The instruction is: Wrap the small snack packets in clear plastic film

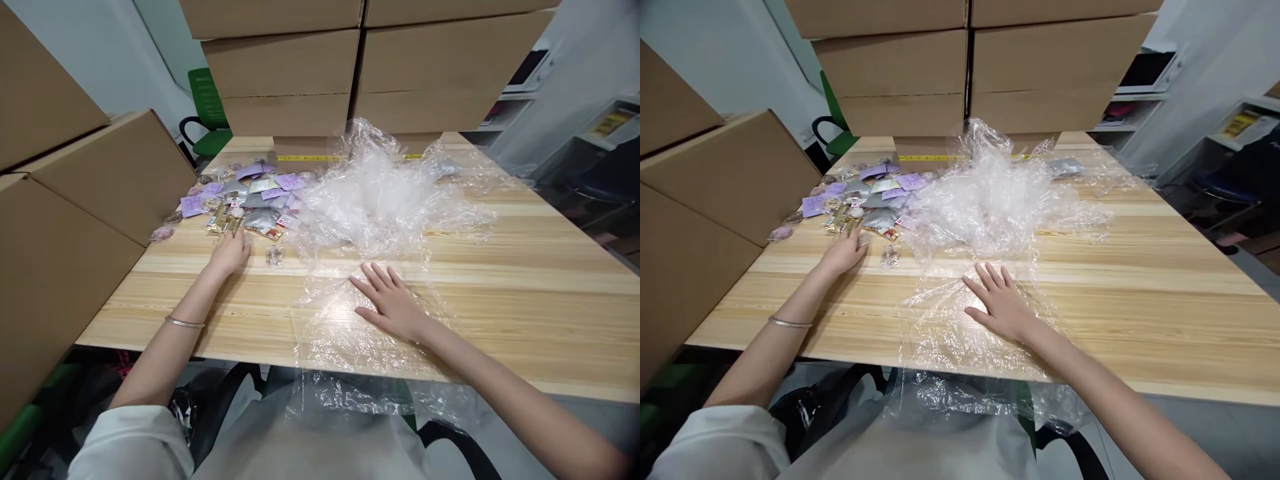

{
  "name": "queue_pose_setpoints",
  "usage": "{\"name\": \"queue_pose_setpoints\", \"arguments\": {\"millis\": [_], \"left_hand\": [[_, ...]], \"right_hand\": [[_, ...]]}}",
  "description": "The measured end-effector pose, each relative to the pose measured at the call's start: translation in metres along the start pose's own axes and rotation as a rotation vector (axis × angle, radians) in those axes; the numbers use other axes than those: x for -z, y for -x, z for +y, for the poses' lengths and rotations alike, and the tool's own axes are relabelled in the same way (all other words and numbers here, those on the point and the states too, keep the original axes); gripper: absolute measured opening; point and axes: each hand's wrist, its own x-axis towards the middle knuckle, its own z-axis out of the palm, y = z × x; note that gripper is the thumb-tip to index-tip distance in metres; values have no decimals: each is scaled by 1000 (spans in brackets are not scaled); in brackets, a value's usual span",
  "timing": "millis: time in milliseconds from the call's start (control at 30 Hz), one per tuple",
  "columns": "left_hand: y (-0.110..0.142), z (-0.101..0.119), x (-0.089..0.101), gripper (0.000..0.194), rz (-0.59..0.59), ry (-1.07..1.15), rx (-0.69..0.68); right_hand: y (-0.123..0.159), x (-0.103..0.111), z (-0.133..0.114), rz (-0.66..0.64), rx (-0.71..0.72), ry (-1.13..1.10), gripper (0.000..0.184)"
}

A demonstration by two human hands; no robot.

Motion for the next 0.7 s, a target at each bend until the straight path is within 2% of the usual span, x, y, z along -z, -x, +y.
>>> {"name": "queue_pose_setpoints", "arguments": {"millis": [100, 233, 367, 467, 533, 633, 700], "left_hand": [[9, 10, 1, 69, 36, 27, 34], [35, 51, -1, 74, 57, 158, -14], [44, 81, -10, 86, -10, 25, -30], [40, 78, -16, 83, -13, 12, -85], [41, 68, -17, 84, -37, 114, -165], [53, 60, -7, 85, -27, 365, -272], [69, 66, 5, 78, -20, 503, -292]], "right_hand": [[0, 1, -1, -8, -2, -3, 70], [1, -1, 0, 2, 4, -21, 70], [0, 0, 1, 14, 7, -45, 71], [0, 1, 1, 4, 5, -50, 70], [0, 0, 1, 4, 7, -55, 69], [-1, -1, 1, 27, 7, -77, 69], [-1, -1, 1, 30, 5, -103, 71]]}}
